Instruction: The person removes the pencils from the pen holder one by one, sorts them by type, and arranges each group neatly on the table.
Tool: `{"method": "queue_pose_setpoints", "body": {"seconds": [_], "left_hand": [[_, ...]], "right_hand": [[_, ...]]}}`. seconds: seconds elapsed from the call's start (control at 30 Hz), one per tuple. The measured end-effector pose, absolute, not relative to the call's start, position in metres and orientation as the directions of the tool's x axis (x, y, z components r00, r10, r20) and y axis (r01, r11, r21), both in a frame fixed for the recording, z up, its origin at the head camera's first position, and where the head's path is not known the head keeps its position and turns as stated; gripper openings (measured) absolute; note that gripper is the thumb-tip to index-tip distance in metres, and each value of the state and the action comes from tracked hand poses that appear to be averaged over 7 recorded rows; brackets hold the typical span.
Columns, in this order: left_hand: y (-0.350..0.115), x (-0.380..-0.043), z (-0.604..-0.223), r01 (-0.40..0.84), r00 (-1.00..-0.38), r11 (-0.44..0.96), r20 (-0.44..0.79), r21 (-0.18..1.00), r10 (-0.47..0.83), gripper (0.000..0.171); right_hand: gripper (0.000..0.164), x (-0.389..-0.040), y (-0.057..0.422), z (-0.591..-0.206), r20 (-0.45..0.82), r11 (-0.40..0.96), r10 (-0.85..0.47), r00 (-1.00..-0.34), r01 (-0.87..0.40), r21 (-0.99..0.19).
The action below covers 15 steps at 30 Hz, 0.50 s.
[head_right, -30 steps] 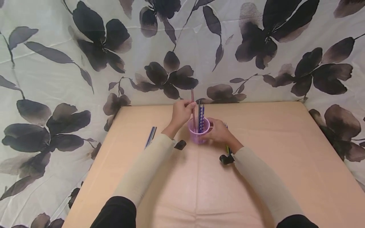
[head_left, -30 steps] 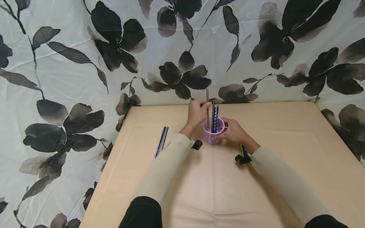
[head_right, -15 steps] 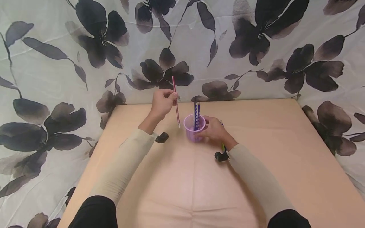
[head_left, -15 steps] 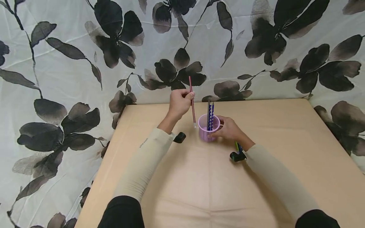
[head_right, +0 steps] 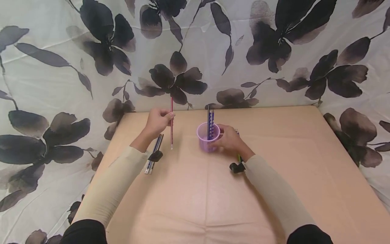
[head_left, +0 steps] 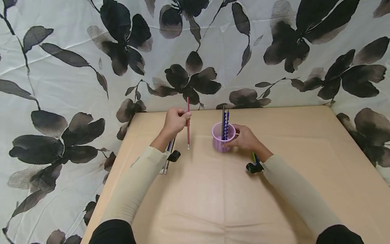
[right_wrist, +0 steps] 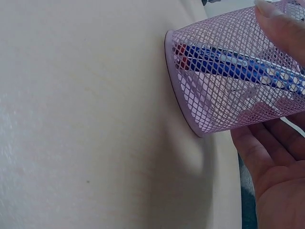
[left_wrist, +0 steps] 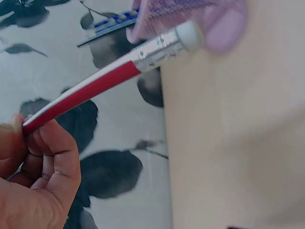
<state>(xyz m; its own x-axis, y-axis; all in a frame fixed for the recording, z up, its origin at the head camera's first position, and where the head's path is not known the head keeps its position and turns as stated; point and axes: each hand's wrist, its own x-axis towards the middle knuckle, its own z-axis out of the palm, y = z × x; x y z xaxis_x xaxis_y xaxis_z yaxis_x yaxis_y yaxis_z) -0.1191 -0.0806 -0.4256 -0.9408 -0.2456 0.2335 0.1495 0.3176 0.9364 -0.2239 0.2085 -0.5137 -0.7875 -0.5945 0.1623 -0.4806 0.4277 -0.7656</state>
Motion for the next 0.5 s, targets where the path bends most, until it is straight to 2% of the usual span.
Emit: {"method": "queue_pose_setpoints", "body": {"seconds": [0.5], "left_hand": [[-0.113,-0.117,-0.444,-0.002,-0.967,0.34,0.085,0.94,-0.241,0.022]], "right_hand": [[0.09,-0.225,0.207,-0.511,0.145,0.438,-0.59,-0.795,-0.465,-0.769]]}}
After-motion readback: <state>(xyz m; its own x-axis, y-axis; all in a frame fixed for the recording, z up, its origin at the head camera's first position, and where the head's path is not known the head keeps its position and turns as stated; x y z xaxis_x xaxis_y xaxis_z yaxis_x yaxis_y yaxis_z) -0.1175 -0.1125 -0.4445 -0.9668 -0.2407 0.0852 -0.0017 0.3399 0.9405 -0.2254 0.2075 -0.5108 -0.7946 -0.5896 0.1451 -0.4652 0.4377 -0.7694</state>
